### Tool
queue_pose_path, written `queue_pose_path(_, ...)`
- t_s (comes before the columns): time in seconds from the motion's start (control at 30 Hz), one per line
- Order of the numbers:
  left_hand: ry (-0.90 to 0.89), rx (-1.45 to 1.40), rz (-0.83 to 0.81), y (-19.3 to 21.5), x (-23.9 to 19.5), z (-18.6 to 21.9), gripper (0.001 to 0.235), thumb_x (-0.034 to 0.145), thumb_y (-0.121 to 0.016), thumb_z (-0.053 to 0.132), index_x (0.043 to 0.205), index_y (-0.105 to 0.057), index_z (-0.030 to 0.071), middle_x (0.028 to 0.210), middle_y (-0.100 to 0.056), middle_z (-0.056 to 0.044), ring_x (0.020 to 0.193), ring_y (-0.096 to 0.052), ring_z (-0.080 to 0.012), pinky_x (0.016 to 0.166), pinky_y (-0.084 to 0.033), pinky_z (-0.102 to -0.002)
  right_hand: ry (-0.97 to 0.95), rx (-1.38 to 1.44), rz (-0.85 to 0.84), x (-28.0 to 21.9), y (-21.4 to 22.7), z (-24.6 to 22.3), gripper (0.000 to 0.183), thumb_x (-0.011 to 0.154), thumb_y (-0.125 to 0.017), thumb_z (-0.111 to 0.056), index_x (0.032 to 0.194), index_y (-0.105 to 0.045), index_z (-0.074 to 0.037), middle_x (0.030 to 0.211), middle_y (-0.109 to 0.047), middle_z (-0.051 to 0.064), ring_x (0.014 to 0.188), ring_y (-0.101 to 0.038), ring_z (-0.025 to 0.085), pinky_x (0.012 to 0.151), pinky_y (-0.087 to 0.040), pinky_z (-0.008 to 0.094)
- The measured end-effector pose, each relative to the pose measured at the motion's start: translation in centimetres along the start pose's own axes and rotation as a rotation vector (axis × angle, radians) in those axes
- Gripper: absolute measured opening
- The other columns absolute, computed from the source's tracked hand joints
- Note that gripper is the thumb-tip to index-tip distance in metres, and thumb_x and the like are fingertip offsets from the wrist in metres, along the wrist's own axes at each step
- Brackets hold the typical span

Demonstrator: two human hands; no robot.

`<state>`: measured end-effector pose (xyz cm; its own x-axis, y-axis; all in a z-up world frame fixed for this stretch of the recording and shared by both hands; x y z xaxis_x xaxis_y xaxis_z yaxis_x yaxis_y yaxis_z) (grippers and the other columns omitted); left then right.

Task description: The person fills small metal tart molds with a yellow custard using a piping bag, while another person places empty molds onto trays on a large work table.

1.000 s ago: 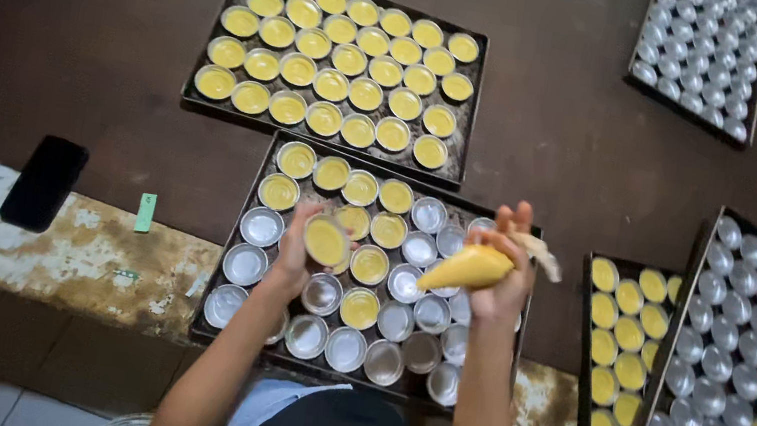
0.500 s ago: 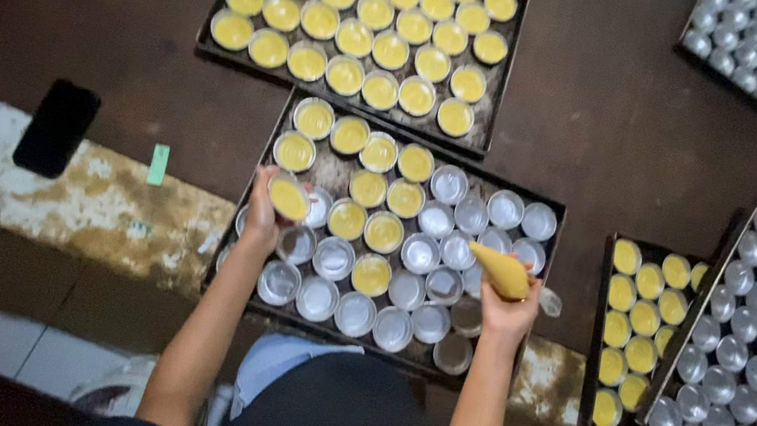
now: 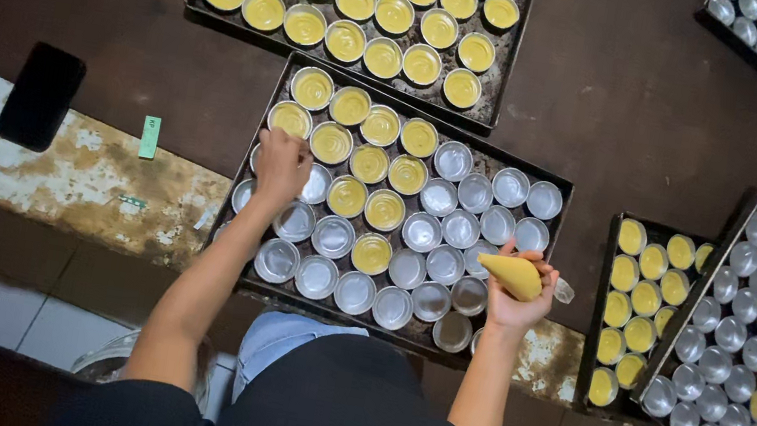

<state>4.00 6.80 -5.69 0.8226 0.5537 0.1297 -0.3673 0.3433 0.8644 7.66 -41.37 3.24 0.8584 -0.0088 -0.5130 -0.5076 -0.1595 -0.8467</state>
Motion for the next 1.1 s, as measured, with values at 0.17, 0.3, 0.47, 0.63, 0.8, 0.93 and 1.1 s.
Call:
queue_pose_path(0.17, -0.179, -0.004, -0.090, 2.0, -1.9, 2.0, 0.030, 0.082, -0.080, 0.020, 0.106, -0.070, 0.004, 0.103, -0.056, -0.017, 0.111, -0.052, -0.0393, 0.086, -0.051, -0.051, 0.042, -0.093, -0.002, 2.4, 3.2, -1.2, 0.034, 0.102, -0.061, -0.028, 0.077, -0.076, -0.011, 0.085, -0.077, 0.003, 0.101, -0.074, 0.020, 0.120, -0.046, 0.052)
queue_pose_path(0.3, -0.123, -0.223, -0.017, 4.4, -1.8, 2.5, 0.019, 0.083, -0.078, 0.014, 0.098, -0.068, 0.010, 0.097, -0.056, -0.012, 0.106, -0.054, -0.0371, 0.087, -0.050, -0.046, 0.015, -0.011, 0.032, 2.2, 1.7, 0.5, 0.042, 0.106, -0.056, -0.029, 0.070, -0.071, -0.013, 0.081, -0.074, -0.001, 0.098, -0.073, 0.019, 0.115, -0.049, 0.052)
queue_pose_path(0.47, -0.242, -0.158, 0.227, 5.6, -1.4, 2.8, 0.009, 0.089, -0.074, 0.021, 0.097, -0.068, 0.022, 0.089, -0.066, 0.004, 0.086, -0.068, -0.0177, 0.069, -0.058, -0.034, -0.040, -0.025, 0.038, 2.1, 1.1, 2.4, 0.047, 0.107, -0.053, -0.032, 0.067, -0.067, -0.015, 0.082, -0.075, -0.003, 0.100, -0.071, 0.019, 0.114, -0.047, 0.051)
queue_pose_path(0.63, 0.378, -1.217, 0.022, 4.9, -0.9, 4.2, 0.033, 0.097, -0.067, 0.020, 0.126, -0.057, 0.009, 0.091, -0.063, -0.006, 0.072, -0.063, -0.0159, 0.052, -0.054, -0.029, -0.046, -0.051, -0.034, 2.2, -1.2, 4.1, 0.045, 0.103, -0.062, -0.035, 0.064, -0.067, -0.015, 0.081, -0.075, -0.001, 0.100, -0.072, 0.018, 0.117, -0.045, 0.051)
queue_pose_path(0.8, 0.688, -1.657, -0.241, 5.0, -2.8, 9.7, 0.028, 0.094, -0.068, 0.036, 0.113, -0.059, 0.017, 0.098, -0.068, -0.006, 0.076, -0.064, -0.0192, 0.042, -0.046, -0.026, -0.099, -0.074, -0.054, 2.3, -3.6, 6.4, 0.047, 0.102, -0.066, -0.039, 0.061, -0.066, -0.016, 0.077, -0.074, -0.002, 0.097, -0.071, 0.018, 0.116, -0.045, 0.053)
queue_pose_path(0.93, 0.641, -1.874, -0.468, 8.0, -3.2, 13.9, 0.034, 0.096, -0.055, 0.045, 0.114, -0.065, 0.018, 0.108, -0.074, -0.009, 0.081, -0.066, -0.0226, 0.047, -0.045, -0.030, -0.168, -0.038, -0.027, 1.3, -4.4, 7.8, 0.045, 0.104, -0.063, -0.036, 0.065, -0.066, -0.015, 0.078, -0.073, -0.002, 0.096, -0.071, 0.018, 0.114, -0.047, 0.053)
queue_pose_path(1.1, 0.404, -1.994, -0.551, 9.4, -3.3, 15.1, 0.035, 0.097, -0.041, 0.049, 0.112, -0.054, 0.020, 0.134, -0.064, -0.023, 0.107, -0.069, -0.0404, 0.039, -0.050, -0.034, -0.189, -0.018, -0.019, 1.4, -3.3, 7.6, 0.044, 0.106, -0.060, -0.038, 0.069, -0.065, -0.015, 0.080, -0.073, -0.002, 0.097, -0.071, 0.018, 0.113, -0.047, 0.052)
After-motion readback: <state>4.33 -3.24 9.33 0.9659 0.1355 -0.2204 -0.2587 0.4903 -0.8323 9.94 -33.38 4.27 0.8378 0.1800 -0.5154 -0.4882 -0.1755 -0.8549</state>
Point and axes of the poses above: each hand's wrist, its own x-axis towards the middle knuckle, its own y-axis out of the back of the hand, z = x × y, the point moved 7 cm from there along x, towards the middle knuckle
